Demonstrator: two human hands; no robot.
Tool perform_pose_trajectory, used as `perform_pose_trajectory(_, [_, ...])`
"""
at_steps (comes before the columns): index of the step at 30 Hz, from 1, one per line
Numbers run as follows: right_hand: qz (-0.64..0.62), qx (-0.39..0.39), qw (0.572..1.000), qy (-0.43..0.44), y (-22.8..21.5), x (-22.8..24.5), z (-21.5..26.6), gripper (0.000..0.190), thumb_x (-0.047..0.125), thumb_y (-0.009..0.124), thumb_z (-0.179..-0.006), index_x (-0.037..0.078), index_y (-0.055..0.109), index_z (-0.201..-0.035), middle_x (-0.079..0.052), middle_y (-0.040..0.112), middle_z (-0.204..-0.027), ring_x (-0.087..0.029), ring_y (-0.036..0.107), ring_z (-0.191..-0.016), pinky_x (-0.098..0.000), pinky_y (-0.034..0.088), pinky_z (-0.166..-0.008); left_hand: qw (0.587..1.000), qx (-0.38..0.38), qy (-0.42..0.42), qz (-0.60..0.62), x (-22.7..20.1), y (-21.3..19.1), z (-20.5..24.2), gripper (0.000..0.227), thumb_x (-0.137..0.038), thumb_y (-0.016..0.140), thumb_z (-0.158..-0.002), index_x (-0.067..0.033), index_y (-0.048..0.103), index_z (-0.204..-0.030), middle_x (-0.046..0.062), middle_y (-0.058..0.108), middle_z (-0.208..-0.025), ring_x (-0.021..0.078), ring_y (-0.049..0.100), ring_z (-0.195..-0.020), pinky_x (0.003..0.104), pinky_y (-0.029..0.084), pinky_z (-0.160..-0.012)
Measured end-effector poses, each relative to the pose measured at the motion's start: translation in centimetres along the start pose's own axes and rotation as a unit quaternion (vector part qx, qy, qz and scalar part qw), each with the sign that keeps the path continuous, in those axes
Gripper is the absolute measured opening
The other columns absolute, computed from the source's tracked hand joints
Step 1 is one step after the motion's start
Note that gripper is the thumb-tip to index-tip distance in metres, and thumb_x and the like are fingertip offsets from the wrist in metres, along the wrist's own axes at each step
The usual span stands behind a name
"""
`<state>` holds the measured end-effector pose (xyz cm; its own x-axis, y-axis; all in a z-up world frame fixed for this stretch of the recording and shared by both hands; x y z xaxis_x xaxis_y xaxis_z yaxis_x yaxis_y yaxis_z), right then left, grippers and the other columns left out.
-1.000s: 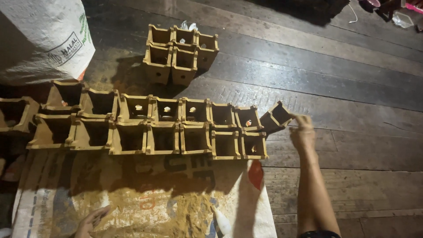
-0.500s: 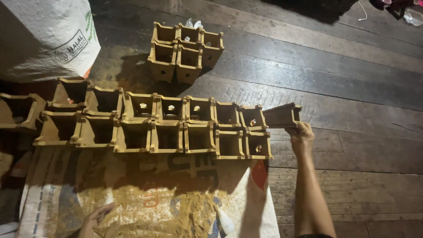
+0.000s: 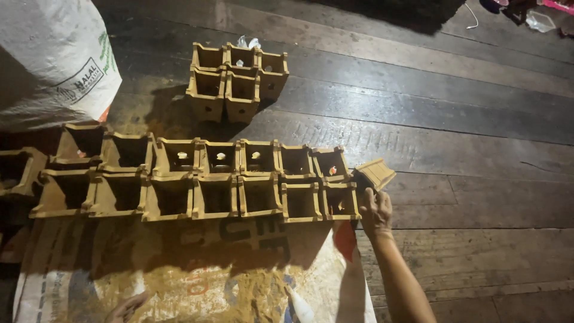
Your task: Assembling small clay containers into a grid by smoothing edges and placing them manually.
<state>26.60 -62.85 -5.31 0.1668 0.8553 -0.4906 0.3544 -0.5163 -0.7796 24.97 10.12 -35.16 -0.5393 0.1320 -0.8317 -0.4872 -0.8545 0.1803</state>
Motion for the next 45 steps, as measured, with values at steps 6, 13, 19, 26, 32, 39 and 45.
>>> perform_pose_trajectory(6, [-0.115,-0.117,0.98,0.115,-5.1,-5.5,-4.2,0.009,0.021,0.083,-0.087,0.022,0.075,-0.091,-0.005,0.067,-0.099,-0.031,0.058,-0.09,-0.0356,0.05,-0.057,0.969,-0.181,-0.159,0.056,-0.5,0.1,1.7,0.046,-0.016,0.049,-0.1,-0.0099,0.054,-0.146,0.011,0.041,-0.159,0.0288,0.031,-0.153,0.058,0.017,-0.132])
perform_pose_trajectory(13, [-0.704,-0.047,0.557,0.439,2.2,-10.8,-1.9,0.032,0.018,0.079,-0.088,0.005,0.068,-0.115,-0.008,0.07,-0.102,-0.017,0.067,-0.092,-0.0306,0.059,-0.081,0.978,-0.147,-0.14,0.049,-0.3,0.2,0.8,0.048,-0.021,0.05,-0.099,-0.0115,0.055,-0.146,0.01,0.042,-0.16,0.0306,0.029,-0.153,0.062,0.015,-0.131])
perform_pose_trajectory(19, [-0.77,-0.062,0.484,0.411,3.7,-9.7,-0.7,0.034,0.021,0.082,-0.084,0.005,0.064,-0.108,-0.009,0.07,-0.101,-0.018,0.069,-0.092,-0.0335,0.061,-0.088,0.991,-0.135,0.005,-0.025,-0.4,0.0,-0.1,0.063,0.007,0.074,-0.076,-0.0071,0.064,-0.137,0.013,0.057,-0.152,0.0292,0.047,-0.145,0.052,0.03,-0.123])
perform_pose_trajectory(26, [-0.459,-0.052,0.854,0.239,-2.4,-6.8,-5.6,0.019,0.005,0.076,-0.091,0.018,0.076,-0.105,-0.004,0.059,-0.111,-0.021,0.059,-0.095,-0.0317,0.048,-0.078,0.891,-0.372,0.214,-0.145,-22.0,11.5,12.8,0.045,-0.018,0.074,-0.081,-0.0061,0.068,-0.124,0.006,0.078,-0.118,0.0168,0.074,-0.11,0.031,0.054,-0.102])
perform_pose_trajectory(32, [-0.397,-0.036,0.901,0.174,-0.1,-4.3,-7.7,0.034,0.01,0.073,-0.073,0.016,0.078,-0.106,-0.008,0.067,-0.104,-0.026,0.063,-0.086,-0.0354,0.047,-0.073,0.883,-0.391,0.231,-0.118,-19.7,10.8,12.3,0.046,-0.017,0.077,-0.076,-0.0086,0.071,-0.121,0.007,0.077,-0.116,0.0158,0.072,-0.108,0.026,0.051,-0.1])
perform_pose_trajectory(39, [-0.517,0.108,0.835,0.156,6.2,-5.8,-6.3,0.053,-0.019,0.051,-0.08,0.001,0.074,-0.123,-0.011,0.073,-0.128,-0.02,0.067,-0.114,-0.0313,0.052,-0.085,0.91,-0.357,0.202,-0.066,-21.5,11.9,13.1,0.048,-0.033,0.078,-0.078,-0.0133,0.071,-0.12,0.004,0.078,-0.118,0.0163,0.072,-0.113,0.03,0.051,-0.101])
perform_pose_trajectory(45, [-0.13,-0.088,0.976,-0.153,9.5,-6.6,-8.7,0.015,0.038,0.071,-0.082,0.031,0.075,-0.094,0.009,0.07,-0.116,-0.036,0.065,-0.121,-0.049,0.056,-0.089,0.887,-0.377,0.252,-0.088,-25.4,11.6,17.1,0.038,-0.035,0.076,-0.079,-0.0162,0.071,-0.112,0.0,0.079,-0.107,0.0151,0.075,-0.103,0.03,0.052,-0.094])
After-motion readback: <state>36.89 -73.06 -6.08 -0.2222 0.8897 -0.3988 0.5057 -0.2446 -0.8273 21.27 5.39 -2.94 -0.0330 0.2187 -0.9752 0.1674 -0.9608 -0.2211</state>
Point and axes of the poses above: each hand's wrist, its own z-axis away from the middle knuckle, its own y-axis out of the palm, x = y × z, the point moved 10 cm from there along -z, towards the middle knuckle
